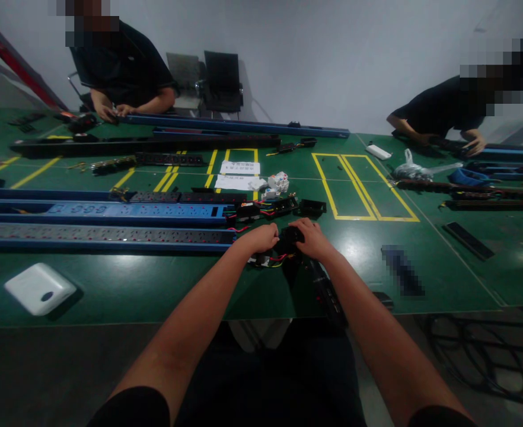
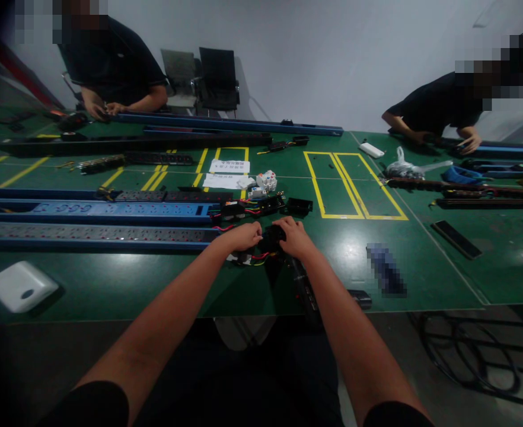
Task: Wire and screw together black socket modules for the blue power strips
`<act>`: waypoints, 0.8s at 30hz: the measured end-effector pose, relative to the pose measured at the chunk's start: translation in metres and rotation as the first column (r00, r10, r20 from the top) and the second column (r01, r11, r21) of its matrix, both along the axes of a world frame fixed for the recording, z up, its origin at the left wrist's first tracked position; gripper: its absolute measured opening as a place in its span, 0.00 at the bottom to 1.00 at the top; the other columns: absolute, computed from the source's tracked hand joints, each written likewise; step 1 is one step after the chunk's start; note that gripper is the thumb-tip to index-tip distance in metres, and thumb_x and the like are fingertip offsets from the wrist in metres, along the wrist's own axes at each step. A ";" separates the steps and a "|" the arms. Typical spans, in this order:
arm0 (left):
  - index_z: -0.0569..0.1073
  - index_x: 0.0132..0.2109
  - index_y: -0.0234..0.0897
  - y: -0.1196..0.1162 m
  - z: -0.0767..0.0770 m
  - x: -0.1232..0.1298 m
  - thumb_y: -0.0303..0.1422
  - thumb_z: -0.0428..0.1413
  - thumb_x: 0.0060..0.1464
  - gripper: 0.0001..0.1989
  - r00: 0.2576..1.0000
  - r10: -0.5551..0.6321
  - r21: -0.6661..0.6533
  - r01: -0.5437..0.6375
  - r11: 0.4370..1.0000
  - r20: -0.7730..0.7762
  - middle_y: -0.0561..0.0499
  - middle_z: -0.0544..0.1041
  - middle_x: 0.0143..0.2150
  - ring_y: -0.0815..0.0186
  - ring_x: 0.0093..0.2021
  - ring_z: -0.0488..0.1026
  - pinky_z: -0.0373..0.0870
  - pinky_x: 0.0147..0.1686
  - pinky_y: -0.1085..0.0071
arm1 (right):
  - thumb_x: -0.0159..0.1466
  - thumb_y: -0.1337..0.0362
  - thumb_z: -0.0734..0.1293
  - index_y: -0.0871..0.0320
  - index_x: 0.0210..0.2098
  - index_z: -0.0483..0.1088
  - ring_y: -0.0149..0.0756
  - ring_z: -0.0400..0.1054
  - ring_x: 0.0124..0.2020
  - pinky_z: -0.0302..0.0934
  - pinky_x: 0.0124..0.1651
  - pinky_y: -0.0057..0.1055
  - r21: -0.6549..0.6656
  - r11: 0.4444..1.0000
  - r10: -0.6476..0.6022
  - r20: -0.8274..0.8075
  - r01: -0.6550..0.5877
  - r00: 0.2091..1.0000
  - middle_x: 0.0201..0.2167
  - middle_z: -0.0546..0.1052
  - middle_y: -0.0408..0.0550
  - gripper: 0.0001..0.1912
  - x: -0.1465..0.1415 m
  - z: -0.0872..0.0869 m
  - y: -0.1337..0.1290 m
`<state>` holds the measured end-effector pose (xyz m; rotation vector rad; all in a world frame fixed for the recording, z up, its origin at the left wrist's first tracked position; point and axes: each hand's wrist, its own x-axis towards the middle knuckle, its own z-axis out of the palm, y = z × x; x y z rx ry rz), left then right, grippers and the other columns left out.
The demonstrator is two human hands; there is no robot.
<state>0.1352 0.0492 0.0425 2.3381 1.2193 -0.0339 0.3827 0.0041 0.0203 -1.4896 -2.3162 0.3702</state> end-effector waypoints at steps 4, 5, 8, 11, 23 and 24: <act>0.76 0.55 0.35 0.000 -0.007 -0.001 0.33 0.58 0.70 0.11 1.000 -0.010 -0.006 0.010 1.000 0.028 0.40 0.85 0.51 0.56 0.50 0.82 0.71 0.45 0.67 | 0.55 0.79 0.66 0.51 0.71 0.67 0.55 0.61 0.73 0.54 0.72 0.56 0.019 0.999 -0.037 -0.003 0.037 0.999 0.69 0.70 0.59 0.45 -0.005 -0.009 -0.007; 0.76 0.55 0.35 0.000 -0.008 -0.001 0.34 0.58 0.70 0.11 1.000 -0.004 -0.008 0.004 1.000 0.030 0.40 0.85 0.51 0.56 0.49 0.82 0.71 0.45 0.67 | 0.55 0.80 0.65 0.51 0.72 0.66 0.55 0.60 0.74 0.54 0.72 0.56 0.023 0.999 -0.047 -0.001 0.047 0.999 0.70 0.69 0.59 0.46 -0.006 -0.010 -0.008; 0.76 0.55 0.35 -0.001 -0.009 0.001 0.34 0.58 0.70 0.11 1.000 0.005 -0.003 -0.005 1.000 0.026 0.40 0.85 0.51 0.55 0.48 0.82 0.72 0.45 0.66 | 0.55 0.81 0.63 0.52 0.73 0.65 0.53 0.59 0.75 0.54 0.72 0.55 0.028 0.997 -0.068 0.010 0.068 0.998 0.72 0.66 0.60 0.47 -0.005 -0.013 -0.009; 0.75 0.56 0.35 -0.003 -0.007 0.003 0.34 0.57 0.70 0.12 1.000 -0.021 0.008 0.020 1.000 0.018 0.40 0.85 0.52 0.55 0.49 0.82 0.72 0.45 0.66 | 0.54 0.82 0.63 0.54 0.73 0.65 0.54 0.59 0.74 0.55 0.72 0.55 0.016 0.999 -0.048 0.027 0.047 0.999 0.73 0.66 0.61 0.48 0.001 -0.013 -0.011; 0.76 0.55 0.38 0.000 -0.006 0.008 0.35 0.58 0.71 0.10 0.999 -0.034 -0.019 0.034 0.999 0.000 0.42 0.85 0.52 0.56 0.49 0.82 0.72 0.44 0.67 | 0.58 0.78 0.64 0.52 0.77 0.62 0.54 0.59 0.72 0.55 0.76 0.57 -0.015 1.000 -0.017 0.039 0.018 0.999 0.72 0.64 0.58 0.48 0.028 -0.019 -0.018; 0.77 0.54 0.38 0.001 -0.007 0.008 0.34 0.58 0.70 0.09 0.999 -0.037 -0.024 0.038 0.999 0.003 0.42 0.85 0.51 0.56 0.49 0.82 0.72 0.44 0.67 | 0.59 0.76 0.65 0.52 0.78 0.61 0.55 0.60 0.72 0.56 0.76 0.58 -0.016 1.000 -0.011 0.035 0.011 0.999 0.72 0.64 0.59 0.47 0.028 -0.020 -0.019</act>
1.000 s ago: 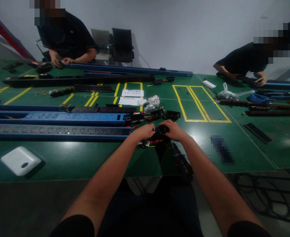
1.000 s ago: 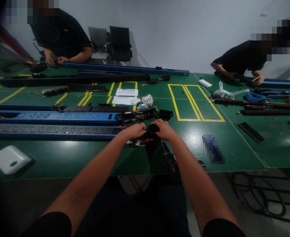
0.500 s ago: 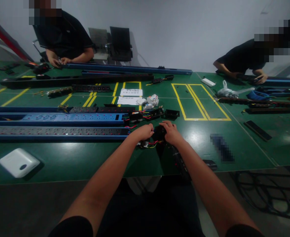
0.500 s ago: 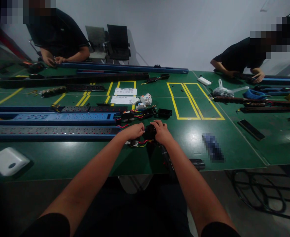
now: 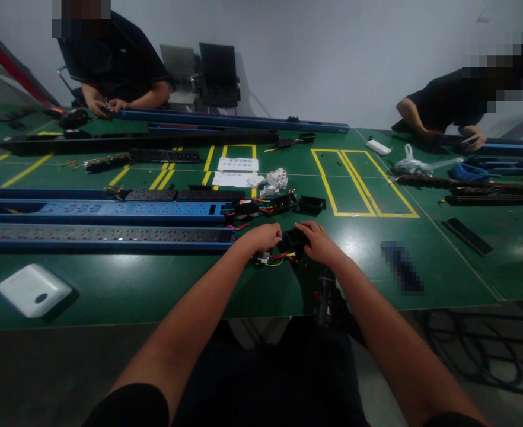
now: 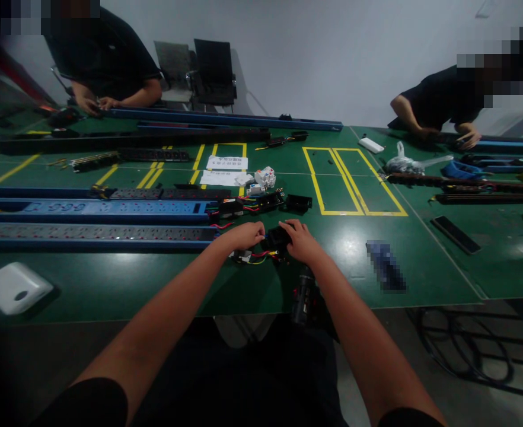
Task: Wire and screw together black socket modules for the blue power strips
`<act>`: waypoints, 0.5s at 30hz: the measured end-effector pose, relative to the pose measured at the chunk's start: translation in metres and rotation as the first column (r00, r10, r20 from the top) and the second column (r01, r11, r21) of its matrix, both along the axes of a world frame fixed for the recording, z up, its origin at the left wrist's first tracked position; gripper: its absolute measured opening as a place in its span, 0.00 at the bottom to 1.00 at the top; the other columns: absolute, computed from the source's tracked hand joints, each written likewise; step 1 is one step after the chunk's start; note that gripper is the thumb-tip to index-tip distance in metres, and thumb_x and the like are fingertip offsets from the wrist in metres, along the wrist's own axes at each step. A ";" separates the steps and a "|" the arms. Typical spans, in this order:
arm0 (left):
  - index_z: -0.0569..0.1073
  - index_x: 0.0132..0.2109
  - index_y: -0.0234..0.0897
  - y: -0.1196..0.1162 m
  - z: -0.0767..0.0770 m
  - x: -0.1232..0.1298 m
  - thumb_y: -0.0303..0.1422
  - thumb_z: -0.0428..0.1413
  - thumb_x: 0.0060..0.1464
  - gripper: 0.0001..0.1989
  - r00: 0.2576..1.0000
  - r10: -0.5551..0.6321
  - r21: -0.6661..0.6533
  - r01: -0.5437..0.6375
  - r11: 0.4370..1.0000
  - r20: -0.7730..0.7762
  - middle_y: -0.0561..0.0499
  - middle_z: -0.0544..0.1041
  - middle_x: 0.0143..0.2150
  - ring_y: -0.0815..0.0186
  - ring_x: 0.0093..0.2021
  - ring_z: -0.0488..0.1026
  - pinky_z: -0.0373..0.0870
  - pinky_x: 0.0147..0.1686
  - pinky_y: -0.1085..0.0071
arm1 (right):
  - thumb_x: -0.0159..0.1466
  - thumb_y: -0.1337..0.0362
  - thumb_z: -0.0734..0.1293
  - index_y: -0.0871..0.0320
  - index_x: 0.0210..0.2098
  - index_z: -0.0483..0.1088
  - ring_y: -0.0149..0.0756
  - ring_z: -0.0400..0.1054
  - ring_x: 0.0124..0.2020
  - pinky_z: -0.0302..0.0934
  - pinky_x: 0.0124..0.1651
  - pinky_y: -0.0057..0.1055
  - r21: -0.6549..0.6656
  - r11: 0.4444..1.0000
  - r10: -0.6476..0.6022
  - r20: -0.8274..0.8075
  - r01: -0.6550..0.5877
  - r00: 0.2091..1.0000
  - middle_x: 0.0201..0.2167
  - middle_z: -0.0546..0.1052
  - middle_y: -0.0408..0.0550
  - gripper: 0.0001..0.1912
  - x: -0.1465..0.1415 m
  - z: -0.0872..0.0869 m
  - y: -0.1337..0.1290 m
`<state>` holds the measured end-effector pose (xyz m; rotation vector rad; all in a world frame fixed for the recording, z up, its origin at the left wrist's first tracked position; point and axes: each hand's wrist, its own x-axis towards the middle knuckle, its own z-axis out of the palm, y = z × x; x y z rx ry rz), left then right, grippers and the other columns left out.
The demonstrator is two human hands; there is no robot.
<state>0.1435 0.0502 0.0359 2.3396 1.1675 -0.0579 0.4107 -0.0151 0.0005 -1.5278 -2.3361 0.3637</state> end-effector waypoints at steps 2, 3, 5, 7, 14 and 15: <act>0.77 0.53 0.38 0.002 -0.001 0.001 0.33 0.59 0.70 0.08 1.000 -0.001 -0.007 0.001 1.000 0.009 0.43 0.85 0.51 0.57 0.48 0.82 0.71 0.44 0.67 | 0.60 0.73 0.67 0.52 0.78 0.60 0.56 0.60 0.71 0.56 0.76 0.59 0.002 1.000 0.006 -0.012 -0.006 1.000 0.72 0.63 0.60 0.47 0.001 -0.002 -0.001; 0.78 0.53 0.38 0.003 -0.001 0.001 0.33 0.59 0.70 0.08 1.000 0.003 -0.007 -0.003 1.000 0.015 0.43 0.85 0.51 0.57 0.48 0.81 0.71 0.44 0.68 | 0.61 0.73 0.68 0.51 0.79 0.59 0.56 0.60 0.71 0.56 0.76 0.60 0.005 1.000 0.005 -0.021 -0.005 1.000 0.71 0.63 0.59 0.47 0.001 -0.003 -0.002; 0.78 0.51 0.38 0.004 -0.001 0.001 0.33 0.59 0.69 0.07 1.000 0.010 -0.001 -0.010 1.000 0.026 0.43 0.85 0.51 0.57 0.48 0.81 0.72 0.44 0.68 | 0.61 0.74 0.67 0.48 0.79 0.59 0.55 0.60 0.71 0.56 0.77 0.61 0.012 1.000 -0.002 -0.041 0.002 0.999 0.71 0.64 0.57 0.48 0.002 -0.005 -0.002; 0.79 0.50 0.38 0.005 -0.001 0.001 0.32 0.60 0.68 0.06 0.999 0.011 0.007 -0.011 1.000 0.040 0.43 0.85 0.51 0.57 0.48 0.81 0.72 0.46 0.68 | 0.61 0.75 0.67 0.46 0.79 0.60 0.54 0.61 0.71 0.56 0.77 0.61 0.020 1.000 -0.005 -0.055 0.006 0.998 0.70 0.64 0.56 0.48 0.003 -0.008 -0.001; 0.80 0.47 0.38 0.015 -0.013 0.005 0.33 0.61 0.68 0.05 0.997 0.006 0.013 -0.007 1.000 0.076 0.45 0.85 0.50 0.59 0.49 0.81 0.72 0.48 0.69 | 0.60 0.77 0.67 0.45 0.78 0.61 0.55 0.60 0.71 0.55 0.77 0.63 0.045 0.999 -0.001 -0.082 0.005 0.997 0.70 0.64 0.57 0.49 0.005 -0.012 0.005; 0.80 0.47 0.38 0.017 -0.015 0.005 0.32 0.61 0.68 0.05 0.997 0.010 0.010 -0.011 1.000 0.077 0.45 0.85 0.50 0.59 0.49 0.81 0.72 0.48 0.69 | 0.59 0.77 0.67 0.45 0.78 0.61 0.55 0.60 0.71 0.55 0.77 0.63 0.042 0.999 -0.003 -0.087 0.007 0.996 0.70 0.64 0.57 0.49 0.006 -0.012 0.005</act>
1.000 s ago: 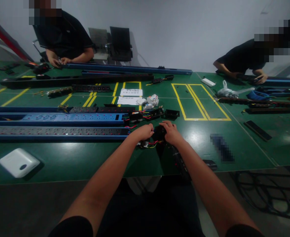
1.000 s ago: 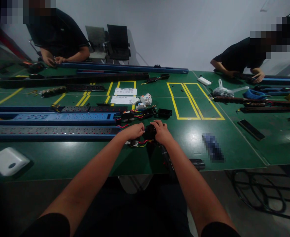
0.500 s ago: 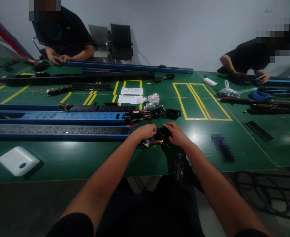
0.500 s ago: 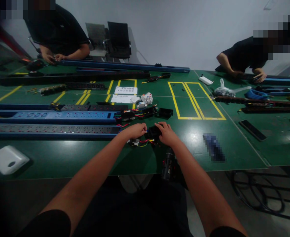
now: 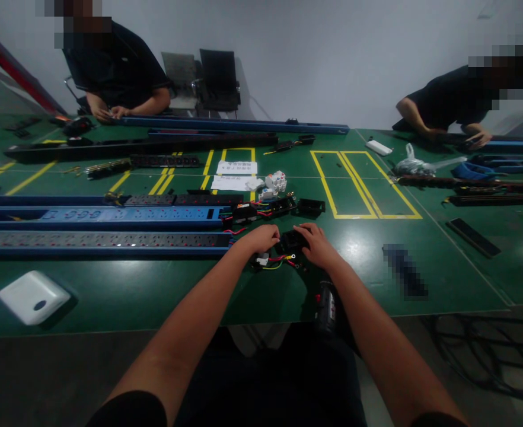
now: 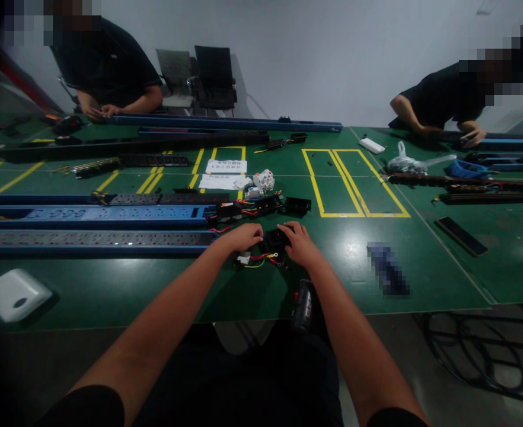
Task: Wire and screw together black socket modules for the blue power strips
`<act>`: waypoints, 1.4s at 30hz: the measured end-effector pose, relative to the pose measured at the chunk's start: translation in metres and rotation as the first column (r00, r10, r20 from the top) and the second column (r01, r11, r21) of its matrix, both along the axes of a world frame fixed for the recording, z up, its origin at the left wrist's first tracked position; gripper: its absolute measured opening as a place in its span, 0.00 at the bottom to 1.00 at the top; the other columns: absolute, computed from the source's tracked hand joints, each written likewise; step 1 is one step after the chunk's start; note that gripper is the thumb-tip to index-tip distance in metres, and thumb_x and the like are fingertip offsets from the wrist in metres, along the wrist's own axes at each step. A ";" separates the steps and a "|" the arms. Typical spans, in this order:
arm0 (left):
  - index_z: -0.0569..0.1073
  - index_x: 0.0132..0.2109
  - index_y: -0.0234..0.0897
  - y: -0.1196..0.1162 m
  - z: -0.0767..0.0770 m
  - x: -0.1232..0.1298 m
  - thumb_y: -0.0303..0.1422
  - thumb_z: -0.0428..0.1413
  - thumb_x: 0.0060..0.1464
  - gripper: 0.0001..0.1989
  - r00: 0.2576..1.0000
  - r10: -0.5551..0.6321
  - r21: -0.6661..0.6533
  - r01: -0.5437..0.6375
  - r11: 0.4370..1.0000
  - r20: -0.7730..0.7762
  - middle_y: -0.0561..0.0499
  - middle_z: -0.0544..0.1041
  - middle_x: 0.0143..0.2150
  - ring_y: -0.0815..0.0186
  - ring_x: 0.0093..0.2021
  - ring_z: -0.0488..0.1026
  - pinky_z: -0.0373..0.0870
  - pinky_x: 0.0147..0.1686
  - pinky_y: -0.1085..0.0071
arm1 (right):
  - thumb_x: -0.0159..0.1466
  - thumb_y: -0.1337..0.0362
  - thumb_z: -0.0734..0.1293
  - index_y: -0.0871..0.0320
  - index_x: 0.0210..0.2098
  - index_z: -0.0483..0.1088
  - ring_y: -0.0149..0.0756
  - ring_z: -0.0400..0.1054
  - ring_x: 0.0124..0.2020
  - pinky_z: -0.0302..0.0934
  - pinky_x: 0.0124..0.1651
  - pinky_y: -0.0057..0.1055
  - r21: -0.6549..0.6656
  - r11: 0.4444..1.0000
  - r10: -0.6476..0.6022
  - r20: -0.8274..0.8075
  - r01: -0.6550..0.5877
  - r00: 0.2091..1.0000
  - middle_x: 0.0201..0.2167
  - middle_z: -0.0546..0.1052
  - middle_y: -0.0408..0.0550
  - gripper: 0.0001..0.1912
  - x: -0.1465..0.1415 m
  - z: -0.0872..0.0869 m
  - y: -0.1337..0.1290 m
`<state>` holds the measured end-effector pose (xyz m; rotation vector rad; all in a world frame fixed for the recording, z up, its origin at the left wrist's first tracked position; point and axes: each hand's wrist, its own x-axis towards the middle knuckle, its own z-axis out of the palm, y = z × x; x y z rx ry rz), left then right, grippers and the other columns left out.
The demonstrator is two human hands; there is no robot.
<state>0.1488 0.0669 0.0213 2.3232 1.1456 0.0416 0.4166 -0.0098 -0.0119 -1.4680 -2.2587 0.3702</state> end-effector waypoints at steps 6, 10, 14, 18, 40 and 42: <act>0.80 0.49 0.38 0.005 0.003 0.004 0.31 0.61 0.66 0.06 0.999 0.019 -0.019 -0.019 1.000 -0.026 0.44 0.85 0.50 0.59 0.49 0.80 0.73 0.48 0.68 | 0.59 0.78 0.68 0.42 0.78 0.60 0.56 0.60 0.71 0.55 0.77 0.65 -0.017 1.000 0.001 -0.028 -0.001 1.000 0.70 0.64 0.56 0.51 0.001 -0.001 0.003; 0.80 0.49 0.37 0.003 0.008 0.005 0.30 0.60 0.67 0.06 1.000 0.010 -0.020 -0.011 1.000 -0.025 0.44 0.85 0.50 0.58 0.48 0.80 0.72 0.47 0.68 | 0.58 0.78 0.68 0.42 0.77 0.61 0.55 0.61 0.71 0.55 0.77 0.64 -0.017 1.000 0.008 -0.026 -0.009 1.000 0.69 0.65 0.54 0.51 -0.002 0.001 0.003; 0.79 0.48 0.37 0.004 0.006 0.004 0.29 0.59 0.66 0.06 1.000 -0.004 -0.005 0.004 1.000 -0.031 0.44 0.85 0.50 0.58 0.48 0.80 0.72 0.45 0.68 | 0.59 0.77 0.68 0.44 0.77 0.62 0.54 0.62 0.70 0.57 0.76 0.61 -0.009 1.000 0.008 -0.013 -0.008 1.000 0.69 0.65 0.55 0.48 -0.005 0.003 0.002; 0.79 0.48 0.38 0.006 0.001 0.003 0.30 0.60 0.64 0.07 0.999 -0.017 0.002 0.017 1.000 -0.032 0.44 0.85 0.48 0.57 0.46 0.80 0.72 0.43 0.68 | 0.60 0.75 0.69 0.42 0.77 0.61 0.54 0.63 0.69 0.56 0.76 0.62 -0.007 1.000 -0.003 -0.013 0.003 1.000 0.69 0.66 0.54 0.48 -0.005 0.003 0.001; 0.75 0.46 0.39 -0.087 0.039 0.018 0.32 0.55 0.68 0.04 0.931 0.136 0.225 -0.221 0.949 0.339 0.43 0.79 0.47 0.55 0.50 0.76 0.72 0.53 0.60 | 0.60 0.71 0.69 0.49 0.79 0.59 0.56 0.61 0.69 0.55 0.74 0.57 0.024 1.000 -0.012 0.041 0.011 0.999 0.72 0.65 0.57 0.48 -0.002 0.007 -0.004; 0.74 0.46 0.40 -0.135 0.033 0.034 0.38 0.56 0.69 0.07 0.907 0.162 0.080 -0.208 0.975 0.389 0.45 0.78 0.46 0.57 0.45 0.76 0.72 0.48 0.61 | 0.60 0.71 0.68 0.51 0.79 0.58 0.55 0.60 0.70 0.54 0.74 0.56 0.033 0.999 -0.027 0.052 0.025 0.998 0.72 0.66 0.57 0.48 -0.003 0.009 -0.004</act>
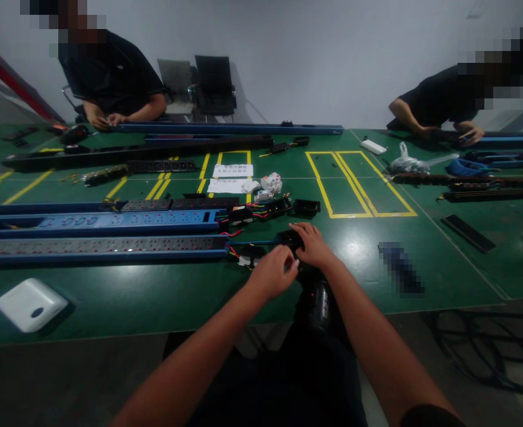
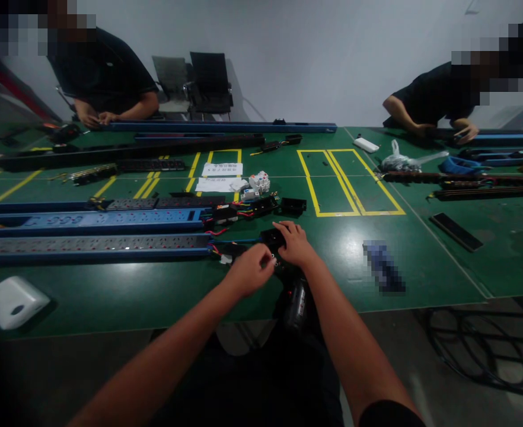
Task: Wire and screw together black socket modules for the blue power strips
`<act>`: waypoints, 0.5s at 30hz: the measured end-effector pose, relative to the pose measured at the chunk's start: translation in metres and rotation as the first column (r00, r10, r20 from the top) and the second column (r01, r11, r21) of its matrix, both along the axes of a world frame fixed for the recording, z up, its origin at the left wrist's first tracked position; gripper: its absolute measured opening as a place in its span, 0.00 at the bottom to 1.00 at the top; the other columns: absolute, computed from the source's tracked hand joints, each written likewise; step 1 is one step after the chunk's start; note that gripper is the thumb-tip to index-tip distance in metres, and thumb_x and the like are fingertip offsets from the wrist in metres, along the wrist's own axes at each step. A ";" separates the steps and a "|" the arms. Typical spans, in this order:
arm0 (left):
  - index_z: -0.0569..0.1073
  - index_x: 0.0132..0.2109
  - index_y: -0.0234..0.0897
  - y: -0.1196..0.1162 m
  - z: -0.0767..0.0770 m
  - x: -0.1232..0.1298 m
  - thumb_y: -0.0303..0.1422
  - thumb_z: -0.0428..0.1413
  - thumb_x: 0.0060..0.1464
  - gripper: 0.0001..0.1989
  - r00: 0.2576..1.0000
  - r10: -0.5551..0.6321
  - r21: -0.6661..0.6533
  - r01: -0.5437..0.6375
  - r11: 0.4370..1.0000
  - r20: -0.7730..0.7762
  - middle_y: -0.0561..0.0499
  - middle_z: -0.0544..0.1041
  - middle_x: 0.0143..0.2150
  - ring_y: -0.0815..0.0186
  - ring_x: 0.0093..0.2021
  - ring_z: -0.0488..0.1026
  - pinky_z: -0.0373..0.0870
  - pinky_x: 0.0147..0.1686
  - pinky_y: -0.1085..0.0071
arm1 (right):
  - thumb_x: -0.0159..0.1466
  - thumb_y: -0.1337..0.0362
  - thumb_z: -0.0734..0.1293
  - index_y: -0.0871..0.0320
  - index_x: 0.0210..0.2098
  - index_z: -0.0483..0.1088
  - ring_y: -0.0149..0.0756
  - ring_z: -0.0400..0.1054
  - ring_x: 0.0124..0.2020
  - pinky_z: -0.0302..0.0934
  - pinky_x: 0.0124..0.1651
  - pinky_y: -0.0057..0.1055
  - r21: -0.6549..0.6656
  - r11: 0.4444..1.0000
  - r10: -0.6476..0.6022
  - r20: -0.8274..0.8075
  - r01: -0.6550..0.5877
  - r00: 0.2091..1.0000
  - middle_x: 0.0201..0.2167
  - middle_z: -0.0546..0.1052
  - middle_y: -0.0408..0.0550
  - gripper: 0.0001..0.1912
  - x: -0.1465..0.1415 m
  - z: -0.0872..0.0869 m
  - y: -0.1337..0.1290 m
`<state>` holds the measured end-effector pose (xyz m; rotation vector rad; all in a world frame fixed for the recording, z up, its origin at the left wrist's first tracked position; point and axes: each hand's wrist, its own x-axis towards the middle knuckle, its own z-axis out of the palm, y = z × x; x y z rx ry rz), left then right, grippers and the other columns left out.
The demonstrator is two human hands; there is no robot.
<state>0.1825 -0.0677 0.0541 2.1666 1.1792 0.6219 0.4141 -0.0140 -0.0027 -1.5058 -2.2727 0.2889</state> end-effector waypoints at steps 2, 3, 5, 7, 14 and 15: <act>0.74 0.49 0.40 -0.042 -0.010 0.016 0.45 0.61 0.66 0.14 0.999 -0.029 -0.144 0.032 0.989 0.023 0.44 0.78 0.49 0.56 0.46 0.77 0.72 0.48 0.61 | 0.60 0.71 0.66 0.53 0.79 0.58 0.55 0.59 0.70 0.52 0.75 0.55 0.009 1.000 -0.011 0.009 0.011 1.000 0.72 0.66 0.57 0.47 -0.001 0.002 0.000; 0.73 0.51 0.40 -0.059 -0.015 0.023 0.48 0.63 0.64 0.18 0.999 -0.034 -0.211 0.038 0.977 0.024 0.44 0.78 0.50 0.55 0.47 0.77 0.72 0.48 0.61 | 0.60 0.71 0.66 0.54 0.78 0.58 0.55 0.59 0.70 0.52 0.75 0.55 0.011 1.000 -0.013 0.012 0.012 1.000 0.72 0.66 0.58 0.47 -0.001 0.002 -0.001; 0.72 0.54 0.40 -0.079 -0.023 0.036 0.51 0.65 0.61 0.24 0.999 -0.023 -0.305 0.029 0.952 0.023 0.41 0.79 0.53 0.52 0.48 0.78 0.72 0.48 0.60 | 0.61 0.72 0.65 0.55 0.78 0.59 0.55 0.59 0.69 0.53 0.74 0.54 0.020 0.999 -0.026 0.007 0.026 1.000 0.71 0.67 0.59 0.45 -0.001 0.002 -0.002; 0.70 0.55 0.40 -0.086 -0.026 0.045 0.52 0.66 0.59 0.27 1.000 0.005 -0.365 0.005 0.931 0.026 0.39 0.80 0.53 0.50 0.49 0.79 0.71 0.46 0.60 | 0.62 0.73 0.63 0.57 0.78 0.60 0.55 0.59 0.69 0.53 0.74 0.54 0.040 0.998 -0.048 -0.011 0.048 0.999 0.70 0.68 0.60 0.44 -0.002 0.004 -0.002; 0.67 0.52 0.41 -0.081 -0.023 0.059 0.47 0.71 0.52 0.29 0.995 0.090 -0.475 -0.055 0.878 0.052 0.42 0.82 0.47 0.51 0.45 0.81 0.69 0.40 0.65 | 0.67 0.71 0.61 0.58 0.74 0.63 0.54 0.62 0.69 0.57 0.73 0.56 0.141 0.962 -0.199 -0.228 0.235 0.953 0.66 0.69 0.62 0.35 0.004 0.047 -0.017; 0.67 0.52 0.40 -0.081 -0.022 0.059 0.46 0.71 0.52 0.29 0.994 0.093 -0.472 -0.054 0.880 0.060 0.42 0.82 0.47 0.51 0.45 0.81 0.69 0.40 0.65 | 0.68 0.69 0.61 0.58 0.74 0.63 0.53 0.65 0.67 0.59 0.72 0.55 0.126 0.953 -0.237 -0.256 0.276 0.937 0.66 0.70 0.63 0.34 0.009 0.058 -0.028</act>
